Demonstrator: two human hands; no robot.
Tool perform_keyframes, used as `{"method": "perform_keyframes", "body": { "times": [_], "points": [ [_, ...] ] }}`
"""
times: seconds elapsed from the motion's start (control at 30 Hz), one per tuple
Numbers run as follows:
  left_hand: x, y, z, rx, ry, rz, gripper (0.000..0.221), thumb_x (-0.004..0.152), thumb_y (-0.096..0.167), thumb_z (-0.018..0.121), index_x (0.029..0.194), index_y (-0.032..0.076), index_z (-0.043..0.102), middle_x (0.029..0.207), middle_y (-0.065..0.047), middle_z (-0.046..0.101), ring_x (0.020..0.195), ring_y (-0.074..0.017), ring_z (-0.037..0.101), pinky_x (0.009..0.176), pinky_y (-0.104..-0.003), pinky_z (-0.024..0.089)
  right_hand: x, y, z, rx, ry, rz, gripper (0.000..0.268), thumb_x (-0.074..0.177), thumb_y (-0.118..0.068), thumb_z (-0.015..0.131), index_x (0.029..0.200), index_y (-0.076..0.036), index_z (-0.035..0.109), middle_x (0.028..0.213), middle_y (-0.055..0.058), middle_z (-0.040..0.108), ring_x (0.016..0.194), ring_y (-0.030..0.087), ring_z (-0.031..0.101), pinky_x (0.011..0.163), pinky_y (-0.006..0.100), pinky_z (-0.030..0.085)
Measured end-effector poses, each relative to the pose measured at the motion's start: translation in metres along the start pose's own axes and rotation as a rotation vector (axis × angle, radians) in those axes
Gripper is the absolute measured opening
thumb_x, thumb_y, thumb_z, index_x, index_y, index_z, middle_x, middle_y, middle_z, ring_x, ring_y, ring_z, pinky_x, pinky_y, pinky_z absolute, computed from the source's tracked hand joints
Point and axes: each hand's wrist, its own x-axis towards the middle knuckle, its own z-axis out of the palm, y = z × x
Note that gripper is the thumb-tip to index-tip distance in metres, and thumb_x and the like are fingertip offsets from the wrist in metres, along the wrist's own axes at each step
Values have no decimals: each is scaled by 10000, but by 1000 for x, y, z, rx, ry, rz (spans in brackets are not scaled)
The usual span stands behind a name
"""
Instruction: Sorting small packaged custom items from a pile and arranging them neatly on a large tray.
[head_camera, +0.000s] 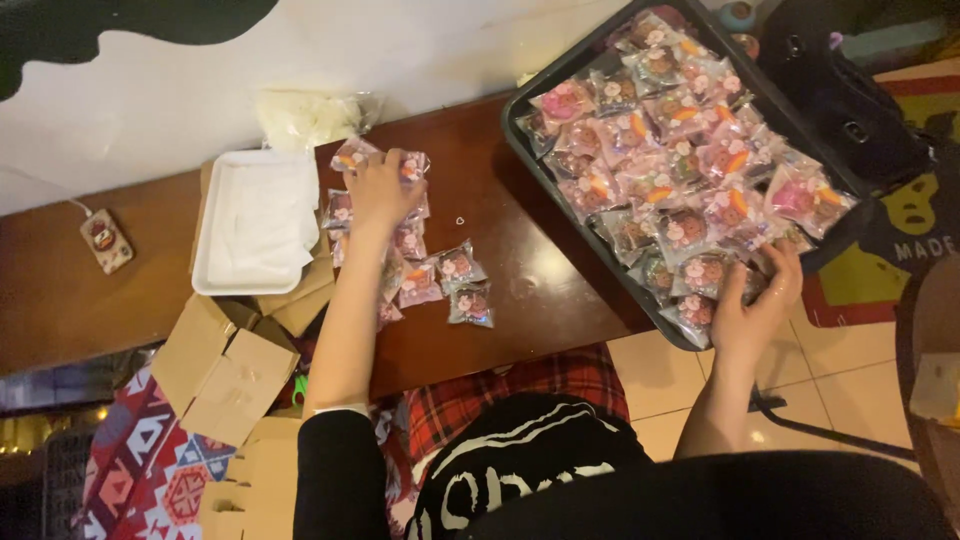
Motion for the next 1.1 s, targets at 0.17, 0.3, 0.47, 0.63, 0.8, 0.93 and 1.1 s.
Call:
{"method": "perform_keyframes", "body": {
  "times": [0.17,0.3,0.47,0.63,0.8,0.93,1.1],
  "points": [
    [7,23,9,-191,20,-32,531,746,347,830,1167,122,598,1145,-144,633,1093,-383,611,891,-610,435,2,-13,-2,22,12,22,355,1066,-110,660,1392,-12,562,1567,249,489,1486,425,438,1235,493,364],
    [20,53,-24,-351,240,89,401,786,226,824,1101,104,608,1053,-126,643,963,-367,656,749,-522,517,1,-7,-1,24,19,11,364,1056,-113,661,1390,-7,563,1543,247,503,1487,424,445,1245,501,352],
    [28,178,-109,-670,320,319,349,829,155,788,1139,108,636,1093,-100,689,999,-310,697,834,-431,563,7,-14,-3,30,25,17,365,1035,-114,663,1370,-10,564,1541,252,502,1476,423,448,1232,493,358],
    [20,325,-84,-1004,-144,442,385,836,271,780,1181,190,630,1130,-25,707,1037,-184,727,939,-386,601,8,-22,-5,12,32,56,373,1005,-104,667,1354,-11,577,1526,249,514,1469,432,439,1229,504,334],
    [13,419,-13,-594,134,994,427,843,284,781,1247,226,659,1318,21,623,1365,-201,522,1233,-611,243,8,-21,-4,-12,25,62,376,983,-116,680,1335,-23,587,1504,239,533,1459,424,447,1229,506,335],
    [13,418,-4,-462,196,905,371,862,393,737,1211,283,677,1359,27,611,1351,-291,495,1153,-706,222,11,-20,-4,3,28,56,380,989,-116,678,1343,-21,580,1513,232,532,1465,429,435,1232,509,326],
    [13,354,-52,-681,178,939,430,954,417,730,1357,287,655,1527,-11,508,1394,-302,494,1170,-706,251,10,-23,-4,7,10,64,365,993,-115,679,1335,-25,590,1519,233,529,1468,433,432,1226,505,331]
  ]
}}
